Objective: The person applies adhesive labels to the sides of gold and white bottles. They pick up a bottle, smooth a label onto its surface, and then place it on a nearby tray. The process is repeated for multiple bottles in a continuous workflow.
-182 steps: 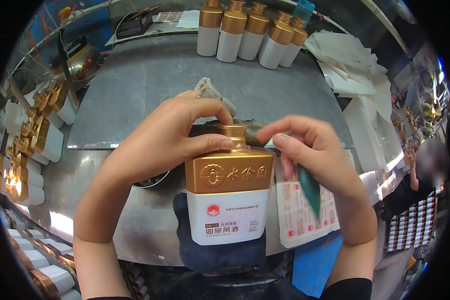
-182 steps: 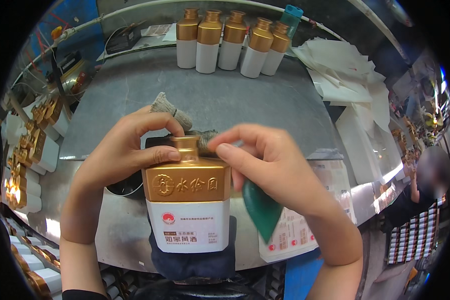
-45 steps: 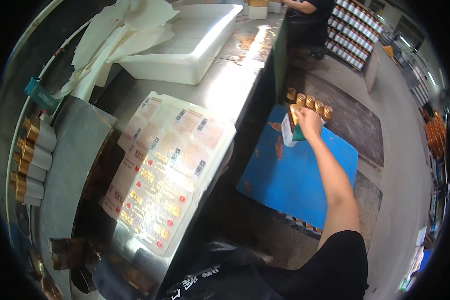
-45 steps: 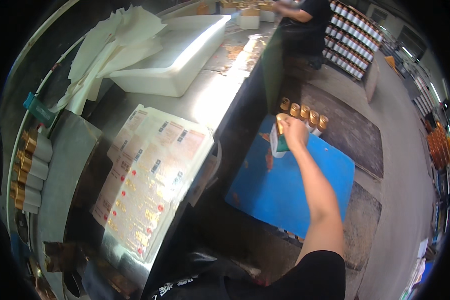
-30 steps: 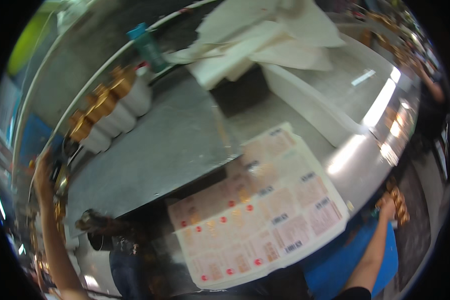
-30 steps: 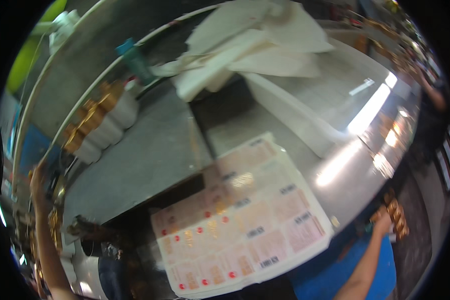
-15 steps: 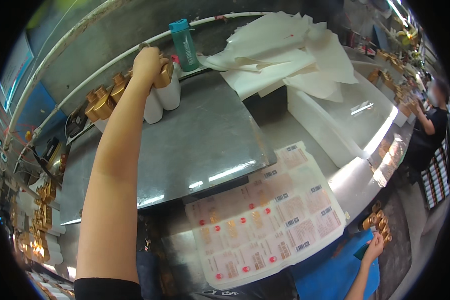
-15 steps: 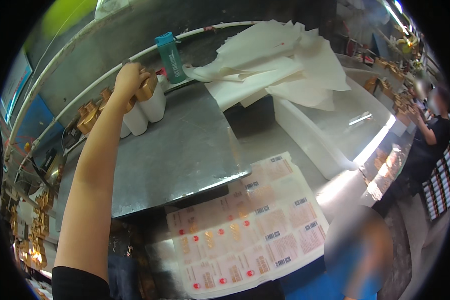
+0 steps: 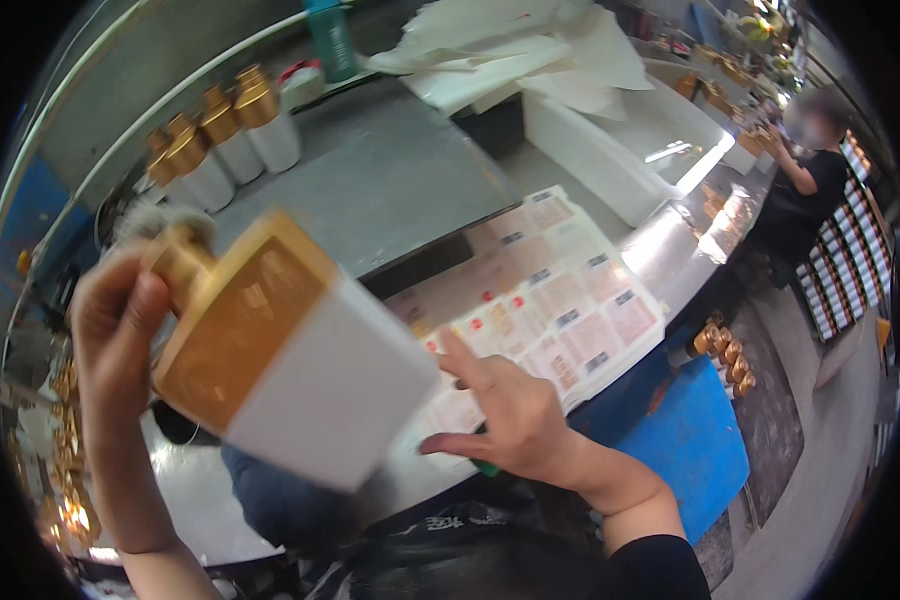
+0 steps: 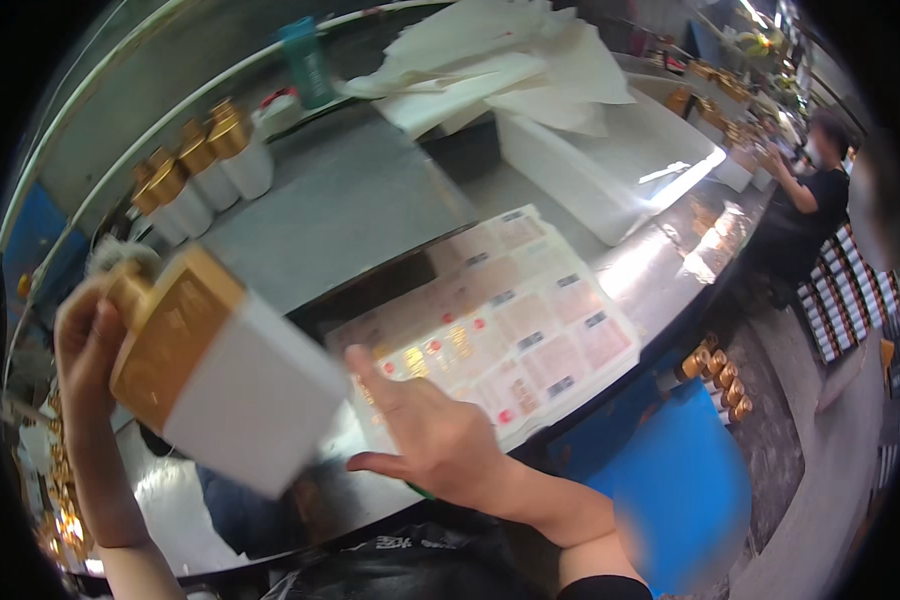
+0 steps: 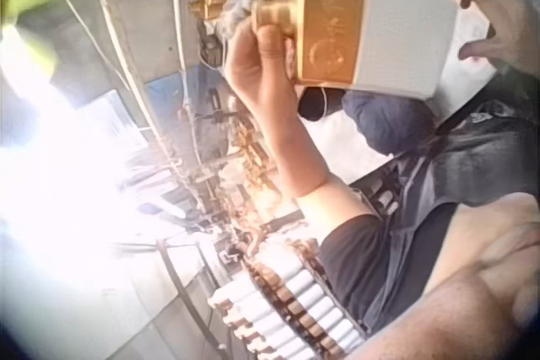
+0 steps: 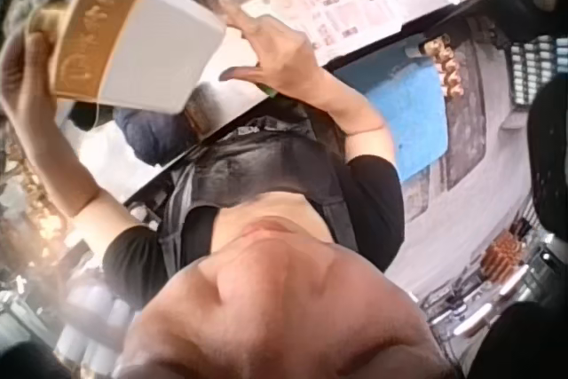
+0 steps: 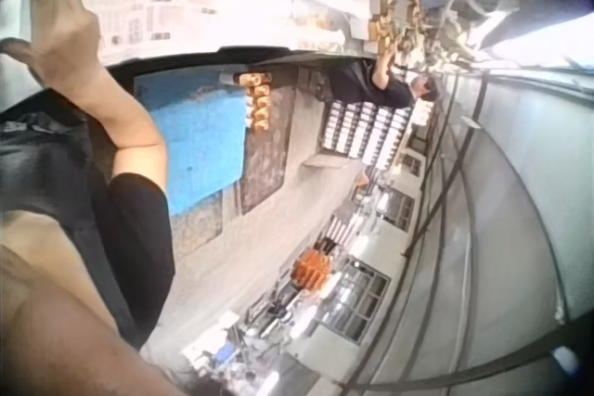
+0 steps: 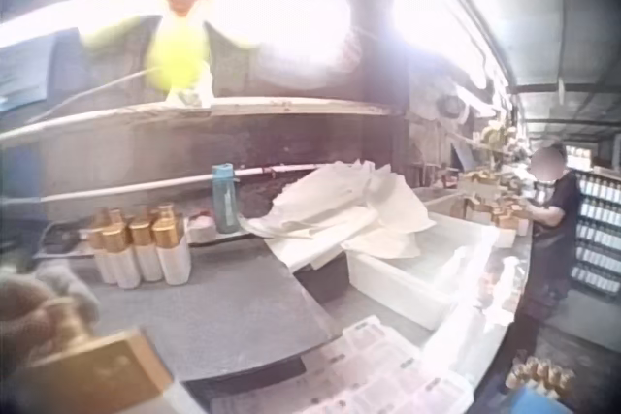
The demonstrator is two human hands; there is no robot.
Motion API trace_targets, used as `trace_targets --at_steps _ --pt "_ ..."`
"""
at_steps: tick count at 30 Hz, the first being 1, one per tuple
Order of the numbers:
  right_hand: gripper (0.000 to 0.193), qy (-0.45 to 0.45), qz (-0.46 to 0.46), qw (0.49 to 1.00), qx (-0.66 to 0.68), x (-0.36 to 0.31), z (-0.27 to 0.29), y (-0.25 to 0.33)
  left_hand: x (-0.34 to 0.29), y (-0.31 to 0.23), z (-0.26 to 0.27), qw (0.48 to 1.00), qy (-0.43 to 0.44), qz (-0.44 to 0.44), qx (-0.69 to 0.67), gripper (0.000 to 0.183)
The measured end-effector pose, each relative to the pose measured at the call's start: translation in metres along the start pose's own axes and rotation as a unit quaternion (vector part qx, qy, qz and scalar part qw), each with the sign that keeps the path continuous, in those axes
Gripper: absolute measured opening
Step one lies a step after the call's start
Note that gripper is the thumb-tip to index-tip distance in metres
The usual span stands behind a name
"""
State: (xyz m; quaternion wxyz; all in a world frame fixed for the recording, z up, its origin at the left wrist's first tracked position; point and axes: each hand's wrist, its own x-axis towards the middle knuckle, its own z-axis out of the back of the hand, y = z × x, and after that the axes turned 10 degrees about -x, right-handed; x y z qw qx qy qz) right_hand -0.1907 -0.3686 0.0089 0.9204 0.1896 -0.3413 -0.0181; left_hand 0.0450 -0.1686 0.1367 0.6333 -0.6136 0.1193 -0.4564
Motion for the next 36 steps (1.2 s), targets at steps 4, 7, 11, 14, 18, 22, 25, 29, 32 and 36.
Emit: trace_targets --at_steps 4,7,11,14,18,22,25,29,32,36 --pt "0.089 0.016 0.113 0.993 0.027 0.003 -0.038 0.058 -0.052 -0.003 0.022 0.991 0.064 0.100 0.057 0.024" --pt "0.086 0.057 0.105 0.993 0.020 0.008 -0.059 0.098 -0.071 0.017 0.061 0.984 0.035 0.143 0.103 0.021" --pt "0.062 0.050 0.038 0.997 0.043 0.024 -0.102 0.113 -0.067 0.052 0.076 0.979 0.021 0.035 0.200 0.016" --pt "0.049 0.076 0.045 0.996 0.029 0.027 -0.103 0.111 -0.062 0.069 0.079 0.978 -0.015 0.015 0.207 0.018" --pt "0.026 0.055 0.004 0.998 0.024 0.009 -0.080 0.079 -0.083 0.084 0.064 0.968 -0.168 -0.037 0.180 0.037" --pt "0.021 0.112 -0.169 0.979 -0.030 -0.022 -0.021 -0.004 -0.143 0.090 0.055 0.970 -0.218 -0.001 0.110 0.075" --pt "0.025 0.182 -0.235 0.933 -0.201 -0.038 0.032 -0.067 -0.161 0.102 0.041 0.966 -0.209 0.150 -0.021 0.078" --pt "0.034 0.275 -0.243 0.852 -0.373 -0.062 0.068 -0.146 -0.171 0.114 0.051 0.935 -0.220 0.221 -0.169 0.064" --pt "0.037 0.331 -0.242 0.833 -0.373 -0.063 0.074 -0.173 -0.182 0.099 0.039 0.882 -0.317 0.258 -0.235 0.063" --pt "0.038 0.326 -0.239 0.845 -0.350 -0.047 0.056 -0.201 -0.184 0.103 0.030 0.913 -0.282 0.249 -0.158 0.065"
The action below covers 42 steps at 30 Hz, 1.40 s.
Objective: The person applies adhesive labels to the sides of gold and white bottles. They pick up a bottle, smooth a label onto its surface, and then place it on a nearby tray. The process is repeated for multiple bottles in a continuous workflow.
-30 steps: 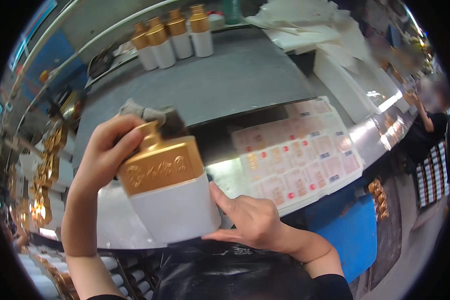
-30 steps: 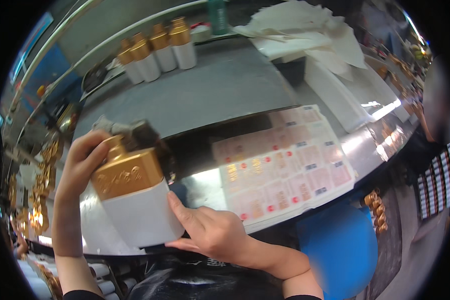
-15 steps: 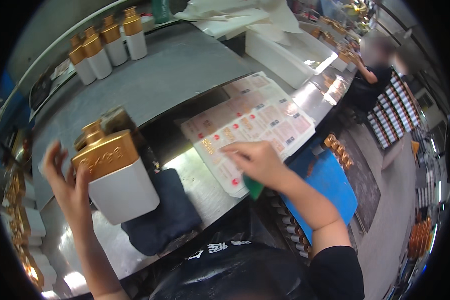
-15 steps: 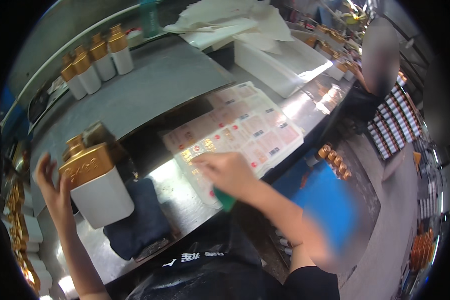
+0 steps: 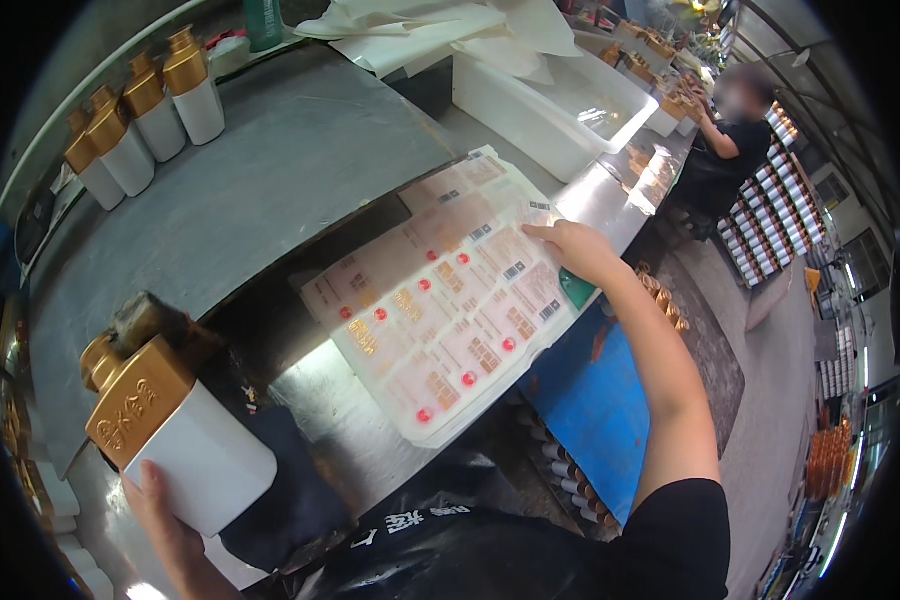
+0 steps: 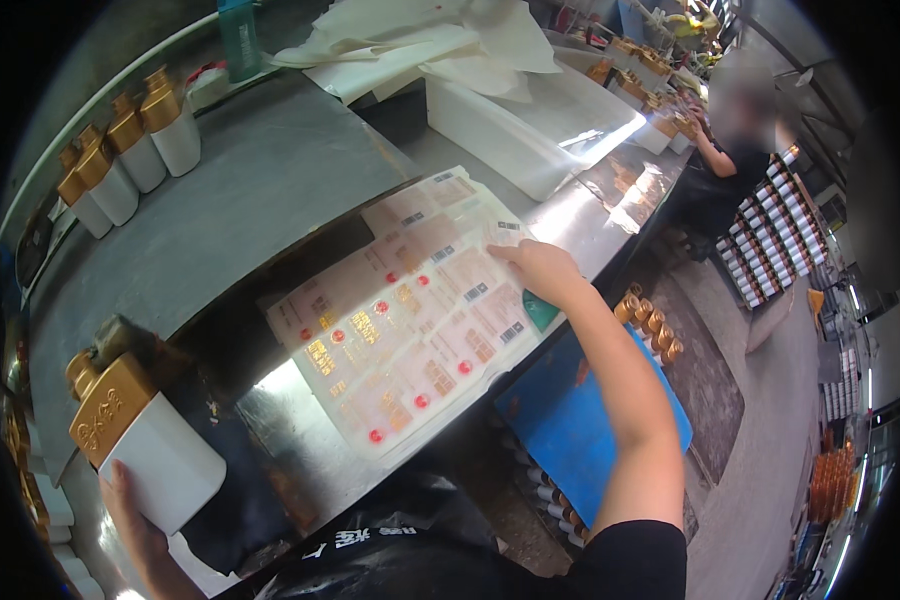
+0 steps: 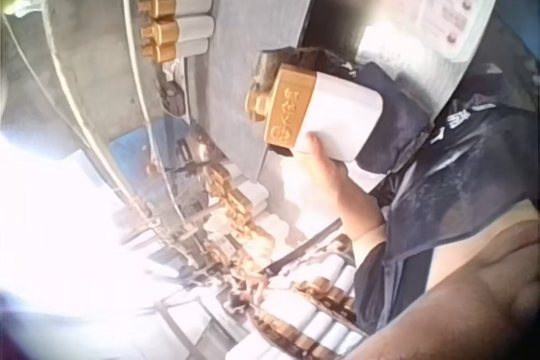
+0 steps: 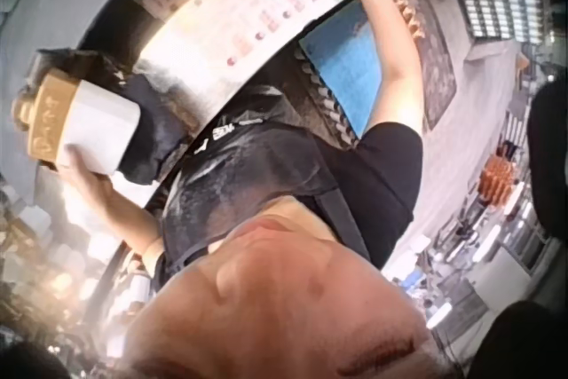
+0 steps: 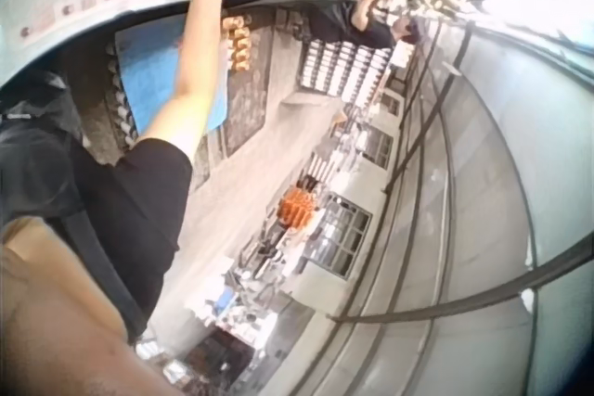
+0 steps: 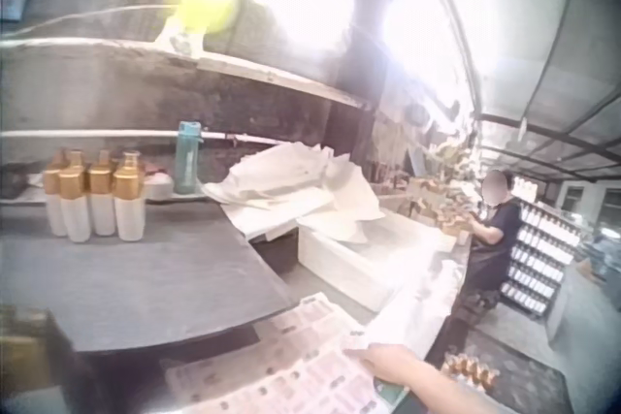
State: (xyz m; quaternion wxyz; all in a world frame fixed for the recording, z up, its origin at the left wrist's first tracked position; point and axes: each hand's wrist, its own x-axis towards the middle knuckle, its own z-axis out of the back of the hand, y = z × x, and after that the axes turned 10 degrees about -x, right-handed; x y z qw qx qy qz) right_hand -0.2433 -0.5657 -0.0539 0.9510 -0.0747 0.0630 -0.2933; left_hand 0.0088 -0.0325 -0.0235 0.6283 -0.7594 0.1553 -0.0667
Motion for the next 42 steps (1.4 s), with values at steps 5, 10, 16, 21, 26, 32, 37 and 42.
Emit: trace_targets --at_steps 5,10,16,21,26,32,37,42 --pt "0.040 -0.032 -0.005 0.998 0.057 0.075 -0.013 -0.029 -0.001 0.000 0.021 0.998 -0.062 0.022 -0.008 0.061" --pt "0.065 0.011 -0.049 0.995 0.085 0.122 -0.009 -0.058 -0.003 -0.001 0.031 0.989 -0.141 0.044 -0.019 0.057" --pt "0.048 0.145 -0.003 0.987 0.063 0.165 -0.009 -0.083 -0.005 -0.010 0.005 0.982 -0.189 -0.014 -0.020 0.059" --pt "0.037 0.166 -0.002 0.978 0.128 0.176 -0.006 -0.089 -0.013 -0.015 0.021 0.988 -0.135 -0.027 0.072 0.051" --pt "0.027 0.085 0.023 0.995 0.047 0.171 -0.020 -0.101 -0.017 -0.017 0.013 0.992 -0.108 -0.022 0.064 0.041" --pt "0.009 -0.145 -0.060 0.953 -0.259 0.101 0.033 -0.050 -0.013 -0.032 0.007 0.973 -0.025 -0.210 0.088 0.037" --pt "0.013 -0.256 -0.010 0.941 -0.223 0.015 0.106 0.100 -0.016 -0.043 -0.014 0.818 0.108 -0.405 0.395 0.043" --pt "0.010 -0.298 0.193 0.901 0.251 -0.069 0.166 0.222 -0.049 -0.021 -0.002 0.844 0.228 -0.381 0.303 0.046"
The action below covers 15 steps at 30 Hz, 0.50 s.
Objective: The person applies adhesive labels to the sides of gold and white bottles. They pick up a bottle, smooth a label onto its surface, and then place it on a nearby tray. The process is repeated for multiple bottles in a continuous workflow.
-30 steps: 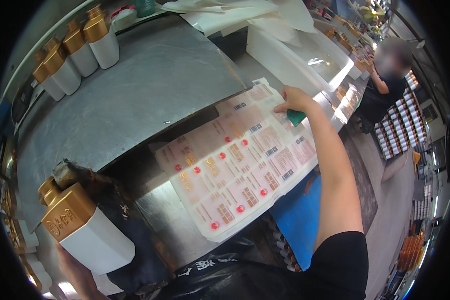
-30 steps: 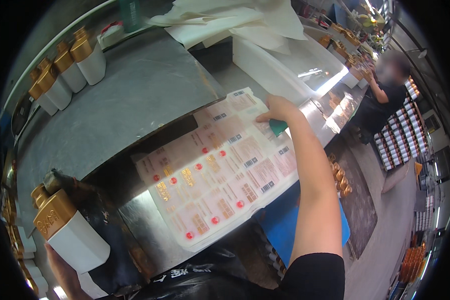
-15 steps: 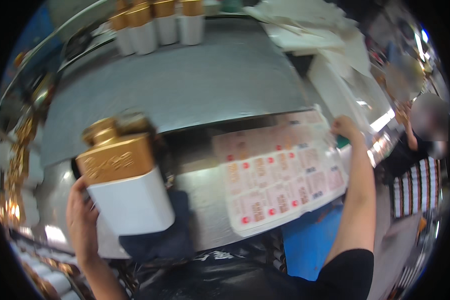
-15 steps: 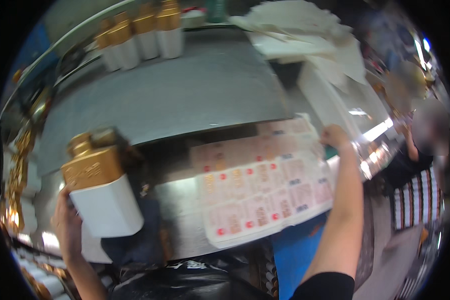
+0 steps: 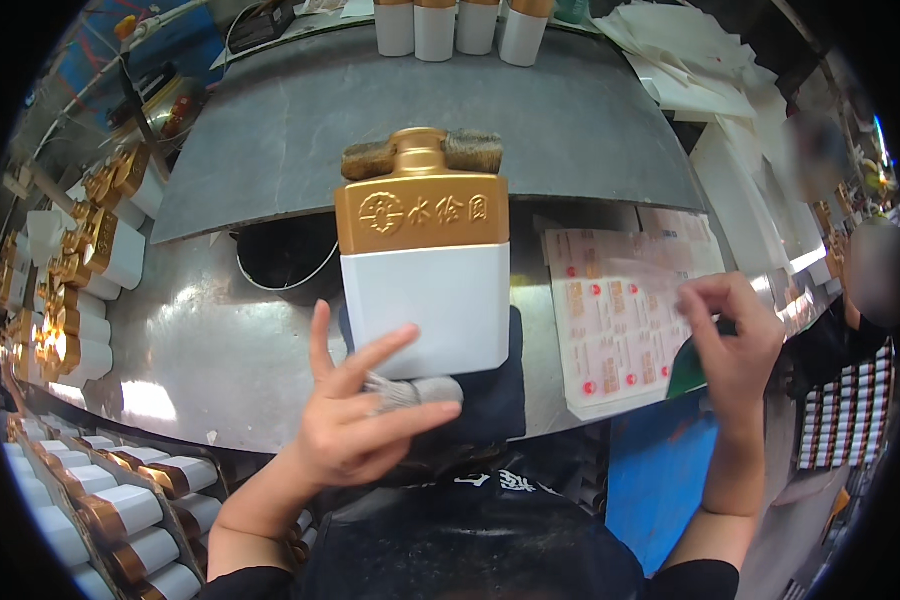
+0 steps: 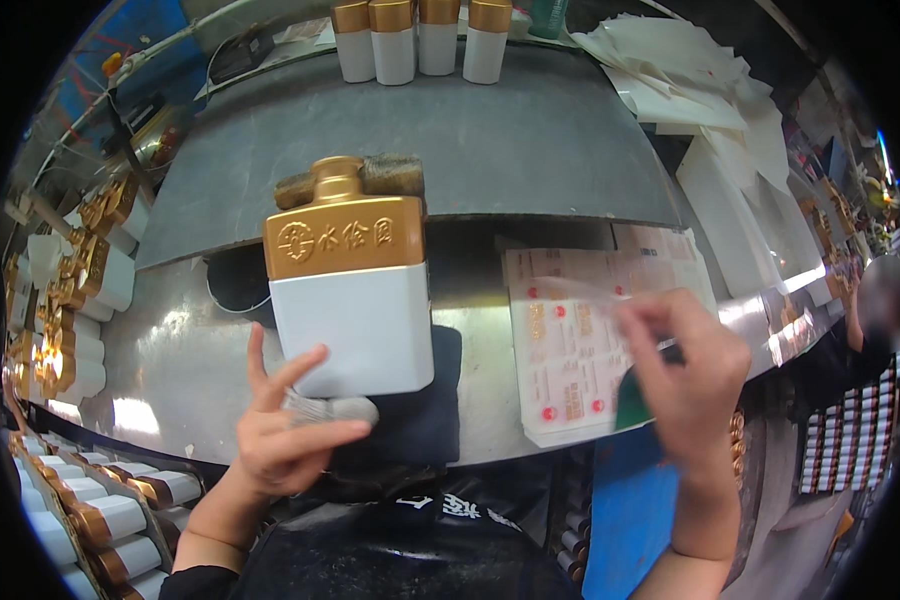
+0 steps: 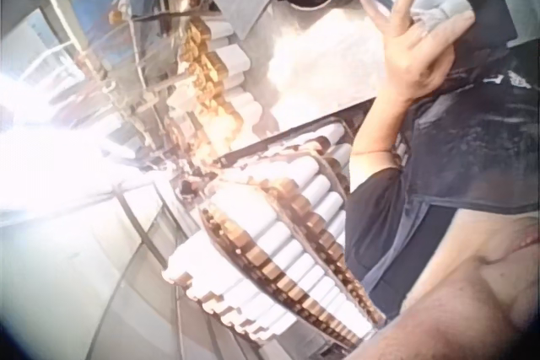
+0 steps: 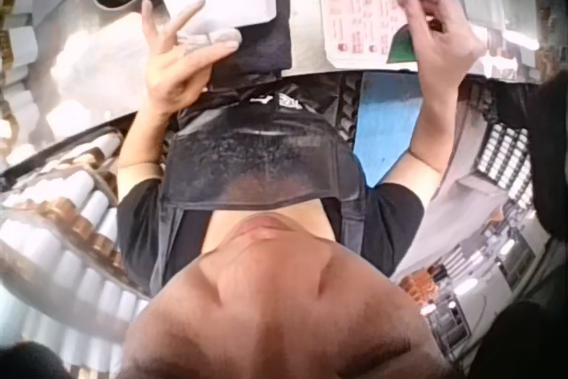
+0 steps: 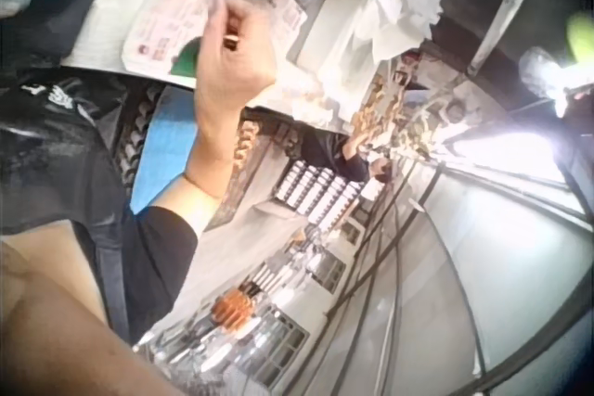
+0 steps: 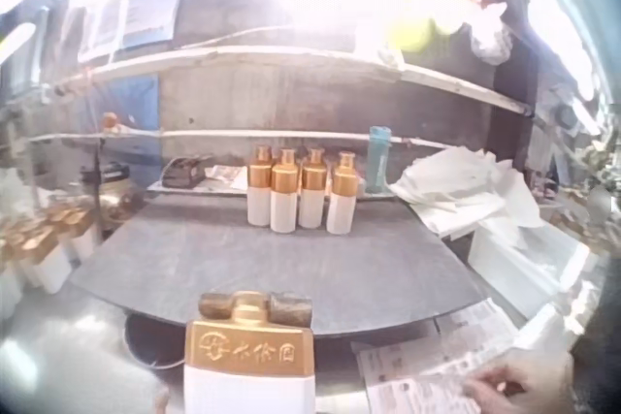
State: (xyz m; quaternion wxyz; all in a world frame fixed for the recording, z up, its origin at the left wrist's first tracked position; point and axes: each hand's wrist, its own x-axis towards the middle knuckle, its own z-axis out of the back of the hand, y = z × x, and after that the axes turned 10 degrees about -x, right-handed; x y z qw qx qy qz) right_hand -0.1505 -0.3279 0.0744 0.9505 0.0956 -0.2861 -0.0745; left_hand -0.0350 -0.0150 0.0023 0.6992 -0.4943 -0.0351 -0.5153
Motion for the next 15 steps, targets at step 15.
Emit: trace_targets --at_steps 15 --pt "0.014 0.119 -0.195 0.944 0.240 0.022 -0.079 0.097 0.021 0.024 -0.011 0.956 -0.124 0.196 -0.180 0.090"
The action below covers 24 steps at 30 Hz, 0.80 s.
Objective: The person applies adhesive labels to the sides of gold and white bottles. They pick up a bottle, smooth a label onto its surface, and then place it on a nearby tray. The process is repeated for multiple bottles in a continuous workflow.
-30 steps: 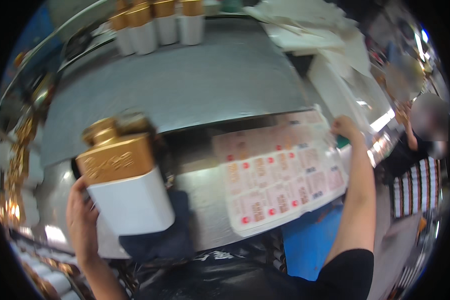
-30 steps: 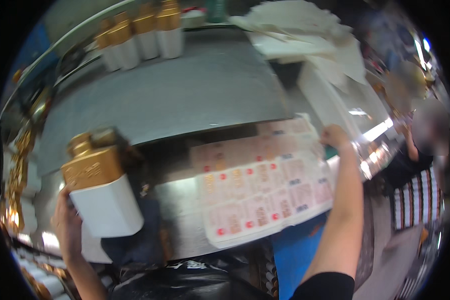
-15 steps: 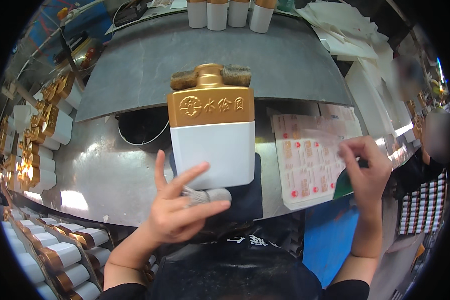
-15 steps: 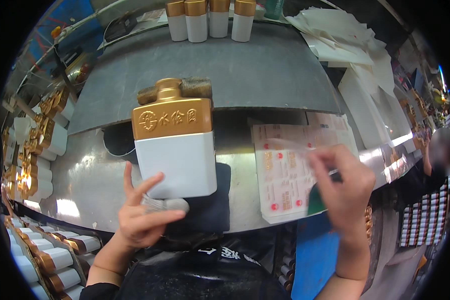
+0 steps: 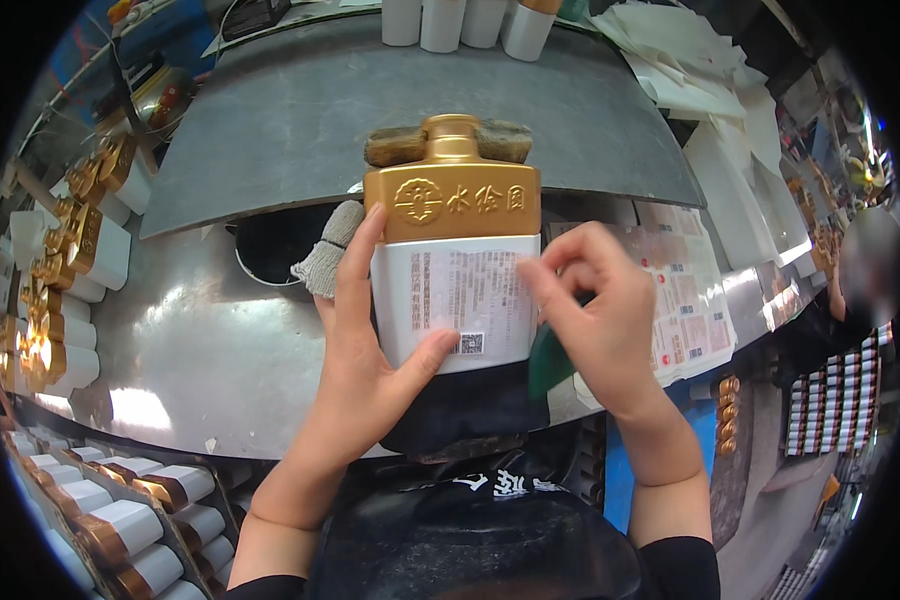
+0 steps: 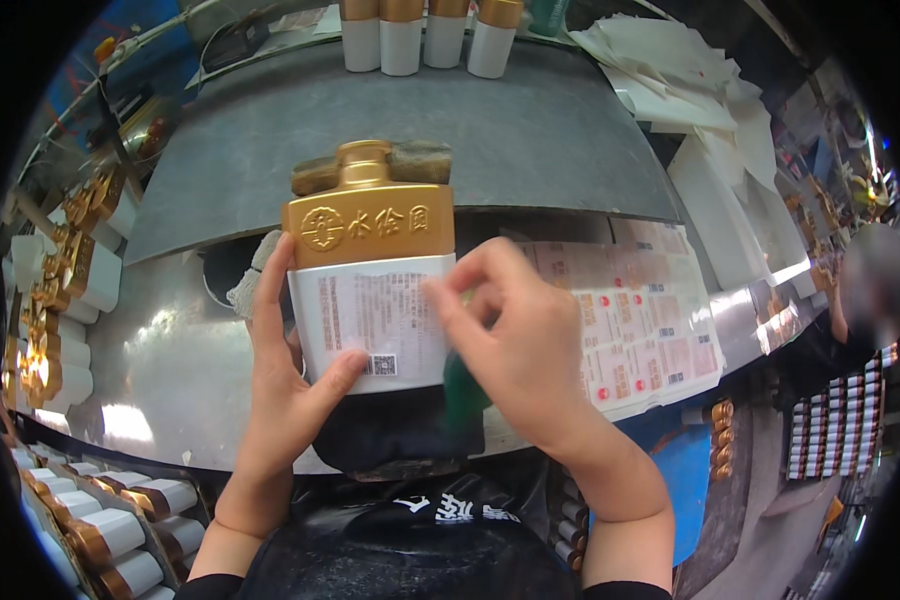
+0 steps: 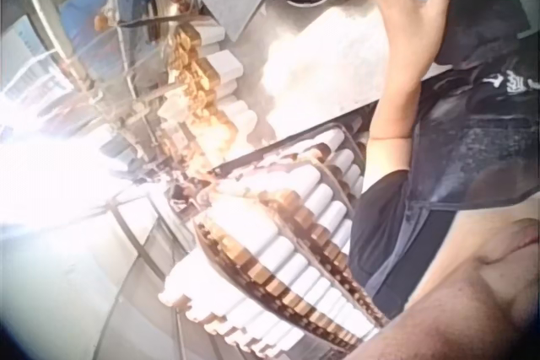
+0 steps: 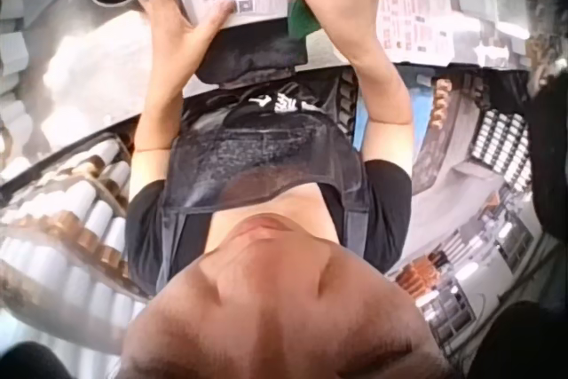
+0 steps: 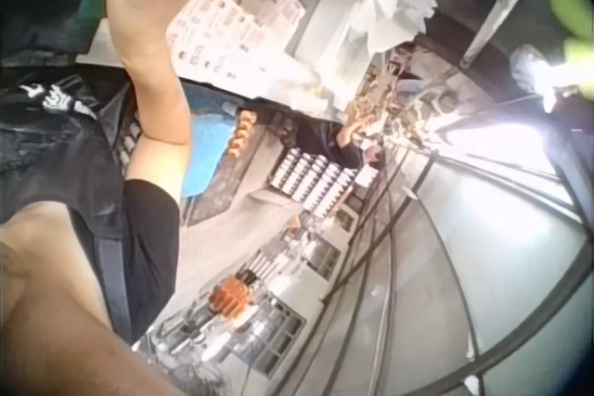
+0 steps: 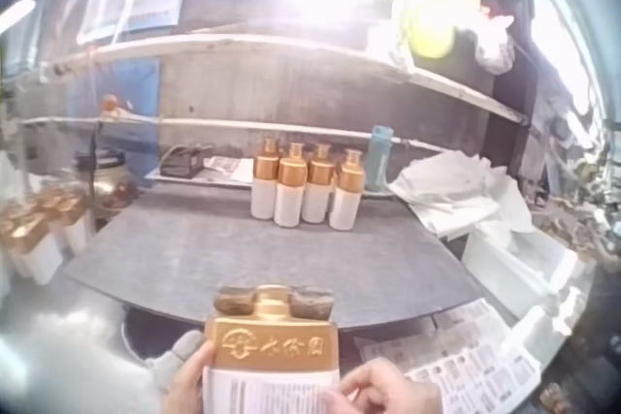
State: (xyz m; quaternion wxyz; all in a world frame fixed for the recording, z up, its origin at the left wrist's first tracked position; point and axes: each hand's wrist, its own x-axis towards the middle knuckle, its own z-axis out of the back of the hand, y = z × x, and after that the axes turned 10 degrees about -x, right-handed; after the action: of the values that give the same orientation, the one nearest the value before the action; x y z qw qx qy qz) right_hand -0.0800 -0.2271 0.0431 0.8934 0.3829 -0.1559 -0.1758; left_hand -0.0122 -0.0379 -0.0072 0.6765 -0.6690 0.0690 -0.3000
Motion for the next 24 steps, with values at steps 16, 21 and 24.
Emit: trace_targets --at_steps 16,21,24 --pt "0.079 0.101 0.022 0.993 0.056 0.011 0.005 -0.019 0.023 -0.006 -0.006 0.996 -0.051 -0.014 -0.071 0.079" --pt "0.090 0.103 0.030 0.994 -0.005 0.018 -0.002 -0.016 0.026 -0.003 -0.006 0.997 -0.053 -0.027 -0.051 0.075" --pt "0.092 0.105 0.028 0.994 -0.014 0.019 -0.003 -0.014 0.024 -0.003 -0.005 0.996 -0.062 -0.019 -0.068 0.074"
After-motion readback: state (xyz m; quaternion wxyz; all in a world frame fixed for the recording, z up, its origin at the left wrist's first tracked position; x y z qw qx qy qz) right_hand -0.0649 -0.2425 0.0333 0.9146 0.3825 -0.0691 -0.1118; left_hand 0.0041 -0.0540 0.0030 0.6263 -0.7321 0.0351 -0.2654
